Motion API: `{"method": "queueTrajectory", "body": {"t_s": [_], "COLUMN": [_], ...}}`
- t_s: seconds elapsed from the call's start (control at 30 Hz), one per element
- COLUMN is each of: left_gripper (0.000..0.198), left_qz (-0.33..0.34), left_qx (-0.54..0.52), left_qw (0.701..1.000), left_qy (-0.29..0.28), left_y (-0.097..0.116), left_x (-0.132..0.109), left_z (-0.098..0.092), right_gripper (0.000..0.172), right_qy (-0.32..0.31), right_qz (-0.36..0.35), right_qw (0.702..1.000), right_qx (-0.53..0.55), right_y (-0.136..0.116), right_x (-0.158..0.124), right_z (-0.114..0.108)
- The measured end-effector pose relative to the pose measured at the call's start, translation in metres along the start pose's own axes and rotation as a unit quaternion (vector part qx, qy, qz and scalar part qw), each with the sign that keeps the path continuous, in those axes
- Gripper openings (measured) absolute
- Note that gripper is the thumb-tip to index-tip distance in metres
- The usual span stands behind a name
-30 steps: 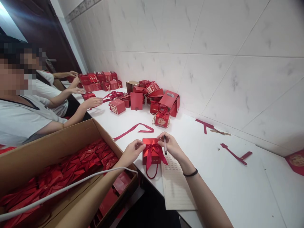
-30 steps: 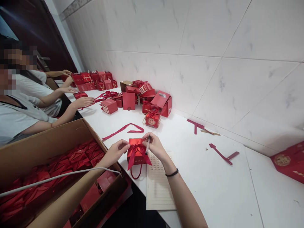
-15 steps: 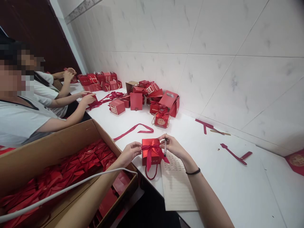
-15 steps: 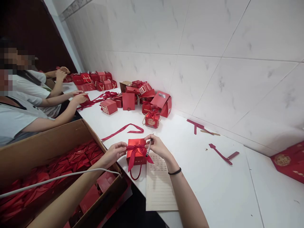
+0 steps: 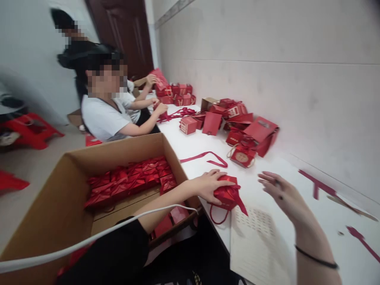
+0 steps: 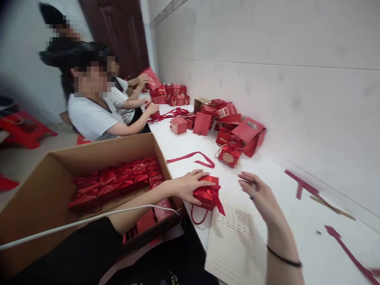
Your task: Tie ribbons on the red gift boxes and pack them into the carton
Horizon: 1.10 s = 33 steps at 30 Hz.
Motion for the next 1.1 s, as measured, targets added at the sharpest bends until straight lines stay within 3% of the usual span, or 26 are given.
{"method": "queueTrajectory", "body": {"t_s": [0.07, 0.13, 0.27, 0.33, 0.37, 0.47, 0.5, 0.57, 0.63, 0.73, 0.83, 0.9, 1.0, 1.1], "left_gripper": [0.067, 0.063, 0.053, 0.043, 0.044, 0.050, 0.049, 0.048, 0.049, 0.059, 0.065, 0.064, 0.063, 0.067], "left_qz": [-0.004, -0.051, -0.133, -0.168, -0.193, -0.253, -0.258, -0.264, -0.283, -0.340, -0.393, -0.395, -0.386, -0.390], "left_qx": [-0.021, -0.096, -0.323, -0.434, -0.504, -0.698, -0.724, -0.737, -0.710, -0.572, -0.262, -0.040, 0.128, 0.153], "left_qw": [0.997, 0.982, 0.898, 0.843, 0.801, 0.637, 0.606, 0.579, 0.593, 0.686, 0.819, 0.872, 0.894, 0.897], "left_qy": [0.069, 0.152, 0.270, 0.271, 0.258, 0.206, 0.206, 0.228, 0.253, 0.294, 0.327, 0.287, 0.190, 0.140], "left_y": [-0.003, -0.013, -0.052, -0.075, -0.086, -0.107, -0.111, -0.117, -0.125, -0.144, -0.167, -0.177, -0.192, -0.205], "left_x": [-0.006, -0.015, -0.046, -0.069, -0.082, -0.122, -0.134, -0.156, -0.175, -0.203, -0.235, -0.250, -0.267, -0.280], "left_z": [-0.006, -0.019, -0.049, -0.058, -0.058, -0.052, -0.051, -0.050, -0.050, -0.054, -0.062, -0.057, -0.028, 0.008], "right_gripper": [0.058, 0.052, 0.046, 0.051, 0.054, 0.059, 0.060, 0.060, 0.058, 0.052, 0.047, 0.046, 0.046, 0.046], "right_qy": [0.046, 0.063, 0.051, 0.024, 0.005, -0.053, -0.068, -0.092, -0.108, -0.108, -0.068, -0.022, 0.058, 0.141], "right_qz": [0.020, 0.035, 0.068, 0.083, 0.087, 0.093, 0.093, 0.093, 0.088, 0.075, 0.061, 0.071, 0.120, 0.166], "right_qw": [0.999, 0.997, 0.996, 0.995, 0.994, 0.989, 0.987, 0.983, 0.981, 0.978, 0.974, 0.968, 0.954, 0.937], "right_qx": [0.012, 0.014, -0.018, -0.046, -0.061, -0.101, -0.112, -0.128, -0.137, -0.159, -0.205, -0.239, -0.270, -0.272], "right_y": [-0.002, -0.002, 0.009, 0.018, 0.022, 0.034, 0.038, 0.046, 0.057, 0.075, 0.088, 0.091, 0.085, 0.072], "right_x": [-0.002, -0.005, -0.005, -0.001, 0.001, 0.008, 0.009, 0.010, 0.009, -0.002, -0.024, -0.043, -0.075, -0.105], "right_z": [-0.015, -0.022, -0.021, -0.013, -0.008, 0.011, 0.017, 0.028, 0.034, 0.028, 0.006, -0.010, -0.024, -0.026]}}
Point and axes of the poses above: each hand's wrist, its own x-axis towards the middle knuckle, its own z-axis out of the palm, y = z × x, the point moved 5 cm from there along x, towards the middle knuckle, and after that the axes turned 2 degrees about -z, right-handed, at the moved point
